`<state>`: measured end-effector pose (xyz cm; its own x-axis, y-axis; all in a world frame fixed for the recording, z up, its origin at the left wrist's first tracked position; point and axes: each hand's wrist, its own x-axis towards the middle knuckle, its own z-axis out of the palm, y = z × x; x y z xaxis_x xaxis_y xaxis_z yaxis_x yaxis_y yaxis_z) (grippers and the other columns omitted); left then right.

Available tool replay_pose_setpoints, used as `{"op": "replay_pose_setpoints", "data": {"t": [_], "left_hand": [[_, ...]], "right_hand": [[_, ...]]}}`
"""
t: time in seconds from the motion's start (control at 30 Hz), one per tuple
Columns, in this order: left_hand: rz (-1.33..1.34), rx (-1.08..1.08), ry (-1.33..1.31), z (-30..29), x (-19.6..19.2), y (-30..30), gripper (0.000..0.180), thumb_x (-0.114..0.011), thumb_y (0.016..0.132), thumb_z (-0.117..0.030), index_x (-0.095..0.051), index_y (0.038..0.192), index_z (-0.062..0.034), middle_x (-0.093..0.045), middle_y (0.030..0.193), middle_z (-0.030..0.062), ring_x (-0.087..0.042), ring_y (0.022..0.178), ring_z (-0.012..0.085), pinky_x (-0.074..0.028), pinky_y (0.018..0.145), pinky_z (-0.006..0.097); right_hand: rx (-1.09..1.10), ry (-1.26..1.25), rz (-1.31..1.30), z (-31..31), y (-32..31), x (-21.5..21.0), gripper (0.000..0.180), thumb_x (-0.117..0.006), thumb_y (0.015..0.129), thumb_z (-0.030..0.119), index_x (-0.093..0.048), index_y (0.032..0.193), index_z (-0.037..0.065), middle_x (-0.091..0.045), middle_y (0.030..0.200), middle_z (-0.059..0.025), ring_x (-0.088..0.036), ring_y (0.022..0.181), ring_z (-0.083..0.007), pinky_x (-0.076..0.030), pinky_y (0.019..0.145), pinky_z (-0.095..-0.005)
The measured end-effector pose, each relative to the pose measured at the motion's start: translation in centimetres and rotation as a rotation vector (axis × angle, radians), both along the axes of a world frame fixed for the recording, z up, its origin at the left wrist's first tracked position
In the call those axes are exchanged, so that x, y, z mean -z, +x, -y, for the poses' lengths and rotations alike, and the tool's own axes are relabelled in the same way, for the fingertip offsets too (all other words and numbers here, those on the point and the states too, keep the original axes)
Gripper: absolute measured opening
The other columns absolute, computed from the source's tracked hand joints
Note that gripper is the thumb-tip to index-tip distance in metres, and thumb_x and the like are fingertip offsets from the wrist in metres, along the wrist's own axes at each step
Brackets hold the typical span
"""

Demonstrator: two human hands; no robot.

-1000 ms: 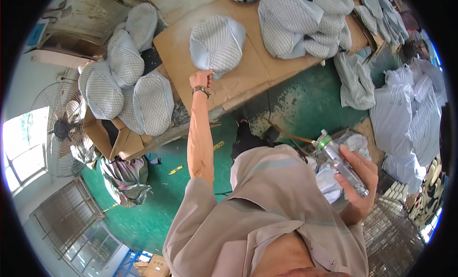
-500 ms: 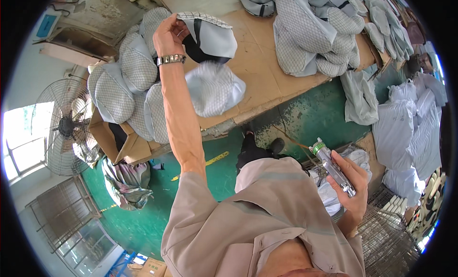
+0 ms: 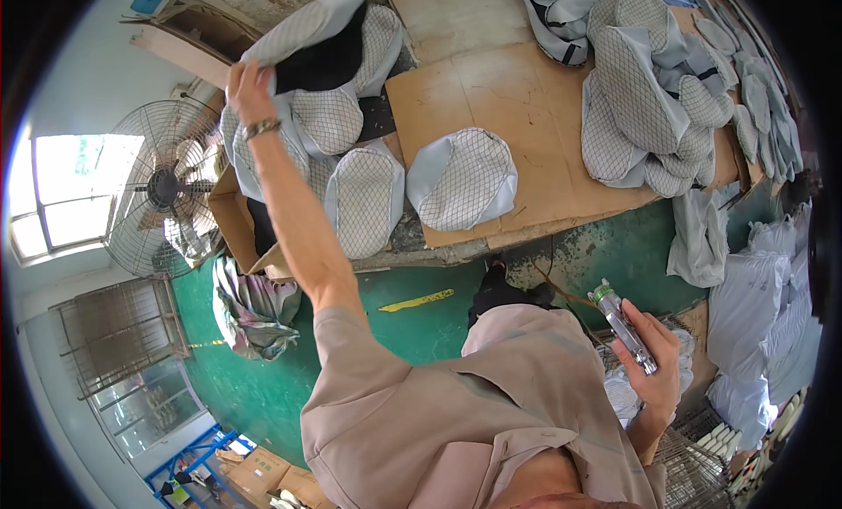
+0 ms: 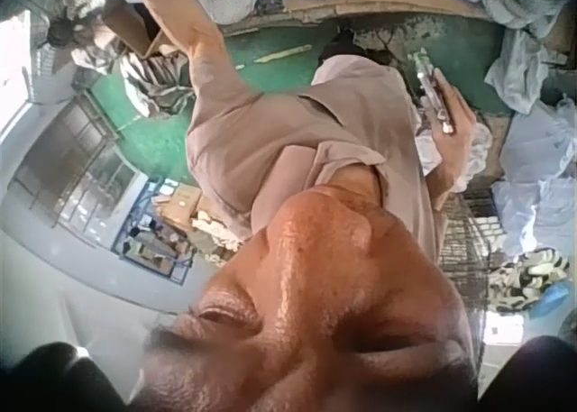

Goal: Applying glue to shoe upper components and sorting them onto drying racks.

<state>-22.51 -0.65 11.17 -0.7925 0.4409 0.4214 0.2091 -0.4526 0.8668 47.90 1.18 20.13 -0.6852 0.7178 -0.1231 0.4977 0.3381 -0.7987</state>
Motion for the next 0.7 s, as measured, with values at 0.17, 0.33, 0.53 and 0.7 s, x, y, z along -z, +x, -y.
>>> {"op": "replay_pose_setpoints", "data": {"t": [0.17,0.33,0.53,0.7], "left_hand": [[0.047,-0.294,-0.098,13.3,7.4,-4.6,0.022,-0.064,0.095,-0.010,-0.057,0.112,0.0017,-0.061,0.116,0.0179,-0.062,0.110,0.0285,-0.060,0.090,0.042],[0.373,-0.926,-0.483,24.7,16.0,-4.3,0.045,-0.052,0.099,-0.040,-0.062,0.123,-0.0039,-0.068,0.123,0.0166,-0.067,0.104,0.0348,-0.053,0.083,0.050],[-0.225,-0.918,-0.977,11.8,18.2,25.6,0.039,-0.073,0.080,-0.005,-0.062,0.116,0.0051,-0.062,0.118,0.0227,-0.059,0.109,0.0392,-0.049,0.094,0.047],[-0.445,-0.348,-0.879,2.3,21.7,31.9,0.058,-0.082,0.074,-0.012,-0.057,0.127,-0.0024,-0.047,0.141,0.0224,-0.047,0.127,0.0411,-0.042,0.103,0.049]], "right_hand": [[0.003,-0.021,0.040,-0.3,-1.3,0.7,0.053,-0.076,0.077,0.005,-0.062,0.128,-0.003,-0.067,0.094,-0.0175,-0.064,0.076,-0.0289,-0.050,0.070,-0.0338],[0.005,-0.050,0.033,-0.9,-1.4,0.8,0.055,-0.077,0.075,0.003,-0.063,0.128,-0.002,-0.067,0.095,-0.0176,-0.064,0.076,-0.0302,-0.050,0.070,-0.0342],[-0.017,-0.051,0.091,-0.7,-3.9,1.7,0.057,-0.078,0.074,0.002,-0.062,0.129,-0.001,-0.069,0.100,-0.0192,-0.068,0.085,-0.0324,-0.053,0.076,-0.0350],[-0.021,-0.052,0.098,-0.1,-4.2,1.5,0.057,-0.078,0.075,0.002,-0.062,0.130,-0.001,-0.069,0.102,-0.0191,-0.068,0.085,-0.0317,-0.053,0.077,-0.0342]]}}
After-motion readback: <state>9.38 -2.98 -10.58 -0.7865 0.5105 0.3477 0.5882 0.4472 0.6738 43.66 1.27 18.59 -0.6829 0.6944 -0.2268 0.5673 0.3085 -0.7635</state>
